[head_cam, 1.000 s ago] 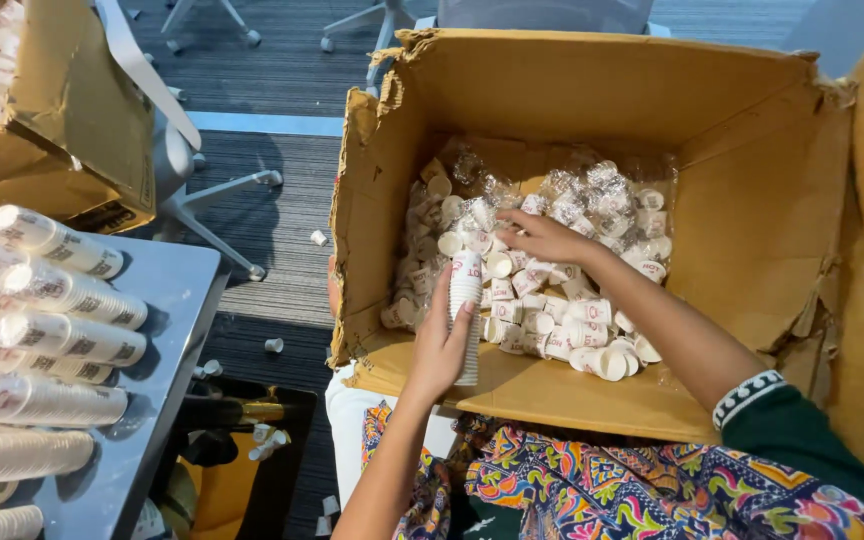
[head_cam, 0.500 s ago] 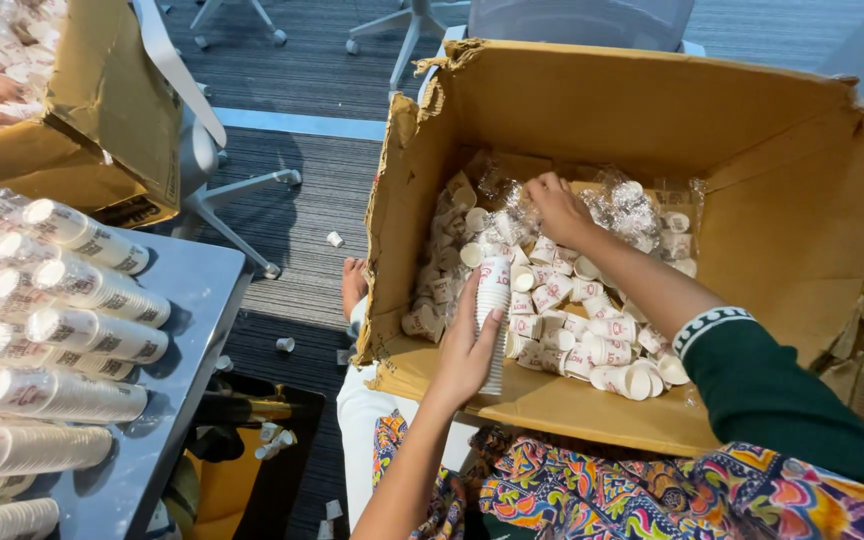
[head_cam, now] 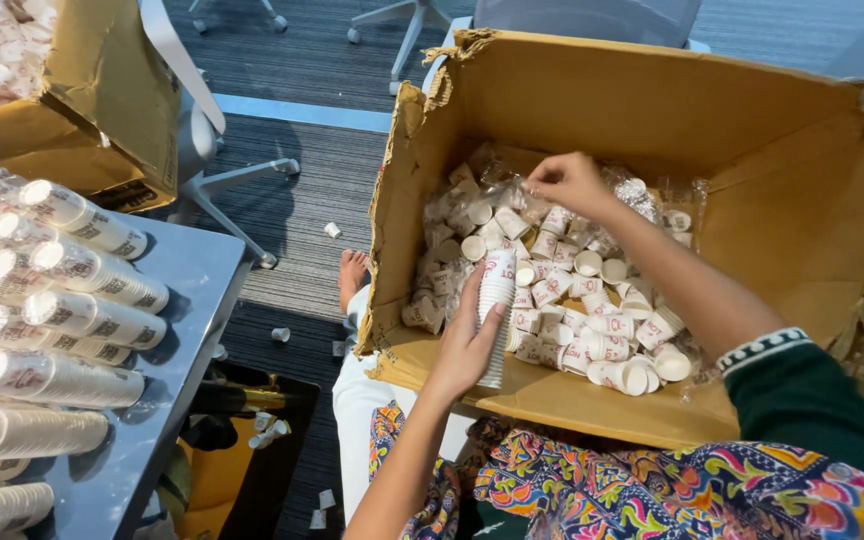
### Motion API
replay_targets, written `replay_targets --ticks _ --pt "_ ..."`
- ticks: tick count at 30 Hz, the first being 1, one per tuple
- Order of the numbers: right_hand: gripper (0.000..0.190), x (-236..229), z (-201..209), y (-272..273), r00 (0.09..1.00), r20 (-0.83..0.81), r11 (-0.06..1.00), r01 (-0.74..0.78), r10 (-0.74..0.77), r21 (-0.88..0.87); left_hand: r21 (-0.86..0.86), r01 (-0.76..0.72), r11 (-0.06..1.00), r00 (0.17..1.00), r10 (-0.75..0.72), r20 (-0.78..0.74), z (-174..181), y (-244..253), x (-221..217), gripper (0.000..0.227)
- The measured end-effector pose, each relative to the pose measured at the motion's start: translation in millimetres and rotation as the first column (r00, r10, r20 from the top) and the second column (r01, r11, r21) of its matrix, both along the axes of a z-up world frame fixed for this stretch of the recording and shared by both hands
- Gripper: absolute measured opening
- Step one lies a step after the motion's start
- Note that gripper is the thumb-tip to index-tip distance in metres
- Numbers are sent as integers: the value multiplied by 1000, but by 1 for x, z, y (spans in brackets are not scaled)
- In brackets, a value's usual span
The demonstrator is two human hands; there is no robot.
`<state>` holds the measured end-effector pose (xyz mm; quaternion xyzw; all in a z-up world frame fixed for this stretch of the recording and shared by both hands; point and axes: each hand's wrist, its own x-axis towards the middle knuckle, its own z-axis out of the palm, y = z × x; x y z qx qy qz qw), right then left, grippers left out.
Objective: Sorting and stacking small paper cups from a large cardboard box into organized piles.
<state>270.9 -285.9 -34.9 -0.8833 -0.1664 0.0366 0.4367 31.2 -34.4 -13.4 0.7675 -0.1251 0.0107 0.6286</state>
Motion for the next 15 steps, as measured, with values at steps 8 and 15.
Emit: replay_targets --ticks 8,15 --pt "6 -74 95 -37 957 -289 859 126 27 497 -6 23 1000 994 -23 -107 -3 3 7 62" --pt "15 -89 43 -52 838 -534 994 -103 108 40 -11 63 998 993 -63 -99 -20 4 10 62"
